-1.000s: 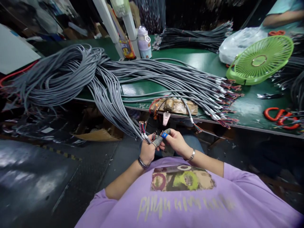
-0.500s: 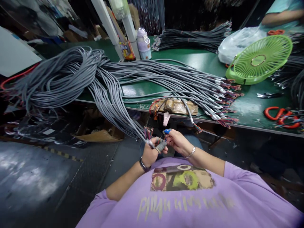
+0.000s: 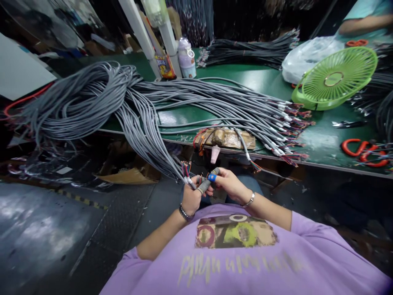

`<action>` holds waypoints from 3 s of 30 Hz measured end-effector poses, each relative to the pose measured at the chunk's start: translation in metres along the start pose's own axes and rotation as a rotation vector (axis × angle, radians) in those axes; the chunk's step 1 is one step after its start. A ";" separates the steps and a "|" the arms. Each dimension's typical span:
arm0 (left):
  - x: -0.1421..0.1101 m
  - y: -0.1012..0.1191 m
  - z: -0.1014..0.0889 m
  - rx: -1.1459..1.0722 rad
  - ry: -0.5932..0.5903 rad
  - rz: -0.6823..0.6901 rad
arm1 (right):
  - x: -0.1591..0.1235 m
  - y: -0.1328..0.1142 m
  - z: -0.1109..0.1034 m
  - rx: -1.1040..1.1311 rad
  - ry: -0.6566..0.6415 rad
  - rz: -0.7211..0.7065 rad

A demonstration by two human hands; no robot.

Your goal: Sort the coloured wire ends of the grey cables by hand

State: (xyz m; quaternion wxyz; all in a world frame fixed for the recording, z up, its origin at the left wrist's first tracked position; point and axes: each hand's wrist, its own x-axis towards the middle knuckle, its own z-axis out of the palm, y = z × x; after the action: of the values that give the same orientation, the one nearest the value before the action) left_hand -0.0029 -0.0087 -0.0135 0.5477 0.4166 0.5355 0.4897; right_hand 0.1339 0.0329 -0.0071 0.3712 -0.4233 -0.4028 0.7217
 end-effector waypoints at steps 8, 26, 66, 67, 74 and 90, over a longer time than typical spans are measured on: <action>0.006 0.013 0.002 -0.183 0.069 -0.118 | -0.005 0.005 -0.003 0.063 0.010 -0.084; 0.033 0.041 0.007 -0.215 -0.256 -0.204 | 0.040 -0.032 -0.020 0.284 -0.076 -0.004; 0.019 0.041 0.008 -0.226 -0.192 -0.181 | 0.038 -0.029 -0.010 0.585 -0.136 0.116; 0.015 0.041 0.009 -0.218 -0.172 -0.165 | 0.037 -0.029 -0.011 0.575 -0.128 0.092; 0.014 0.040 0.016 -0.221 -0.075 -0.133 | 0.041 -0.023 -0.011 0.504 -0.095 -0.020; 0.026 0.031 0.019 -0.264 -0.088 -0.183 | 0.054 -0.027 0.000 0.690 -0.031 0.109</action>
State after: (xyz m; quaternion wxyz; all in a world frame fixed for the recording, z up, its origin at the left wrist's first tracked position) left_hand 0.0117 0.0235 0.0138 0.6630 0.3115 0.4776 0.4851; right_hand 0.1199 0.0907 0.0001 0.4472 -0.2826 -0.1175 0.8404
